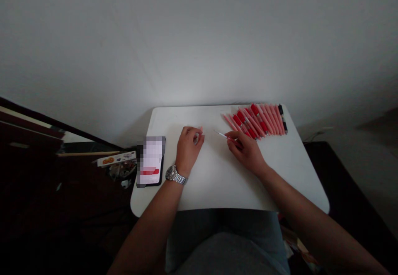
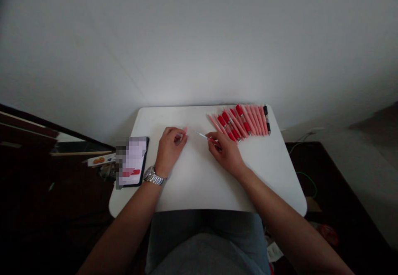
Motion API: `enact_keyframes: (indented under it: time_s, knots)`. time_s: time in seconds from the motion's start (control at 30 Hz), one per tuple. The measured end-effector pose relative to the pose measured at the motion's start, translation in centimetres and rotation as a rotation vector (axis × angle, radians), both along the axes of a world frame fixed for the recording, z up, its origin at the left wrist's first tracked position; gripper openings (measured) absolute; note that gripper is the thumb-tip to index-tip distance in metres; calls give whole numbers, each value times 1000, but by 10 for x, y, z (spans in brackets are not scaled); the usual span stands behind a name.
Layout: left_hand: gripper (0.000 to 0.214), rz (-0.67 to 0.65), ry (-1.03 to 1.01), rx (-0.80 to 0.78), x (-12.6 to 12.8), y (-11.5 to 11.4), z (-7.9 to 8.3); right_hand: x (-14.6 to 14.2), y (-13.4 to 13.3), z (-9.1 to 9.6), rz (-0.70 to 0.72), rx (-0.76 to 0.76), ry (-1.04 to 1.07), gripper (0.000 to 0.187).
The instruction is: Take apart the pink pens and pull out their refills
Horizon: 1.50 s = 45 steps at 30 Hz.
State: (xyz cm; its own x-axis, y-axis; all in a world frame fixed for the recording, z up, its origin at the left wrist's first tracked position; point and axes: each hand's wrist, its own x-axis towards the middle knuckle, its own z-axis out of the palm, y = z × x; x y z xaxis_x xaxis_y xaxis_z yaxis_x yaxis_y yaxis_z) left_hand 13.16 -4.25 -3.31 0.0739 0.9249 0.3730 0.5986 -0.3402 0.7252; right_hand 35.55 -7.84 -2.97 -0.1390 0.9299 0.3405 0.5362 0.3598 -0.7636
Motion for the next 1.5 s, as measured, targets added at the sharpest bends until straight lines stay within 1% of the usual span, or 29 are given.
enact_keyframes:
  time_s: [0.27, 0.6, 0.77, 0.83, 1.0, 1.17, 1.33, 1.5]
  knots:
    - [7, 17, -16, 20, 0, -1, 3, -1, -1, 4, -4, 11, 0, 18]
    - [9, 27, -26, 74, -1, -1, 4, 0, -1, 3, -4, -9, -9, 21]
    - [11, -30, -126, 88, 1, -4, 8, 0, -1, 3, -1, -14, -1, 20]
    - [14, -64, -207, 62, 3, -6, 8, 0, -1, 2, 14, -9, 3, 19]
    - [20, -137, -429, -64, 7, -7, 6, -1, -2, 3, 36, 1, -1, 20]
    - [25, -197, -608, -203, 11, -8, 10, -1, -2, 3, 45, -7, 6, 20]
    - [26, -244, -685, -276, 14, -11, 13, -2, -3, 2, 58, -7, -5, 20]
    - [26, -312, -699, -312, 15, -13, 13, -2, -4, 3, 71, 10, -24, 20]
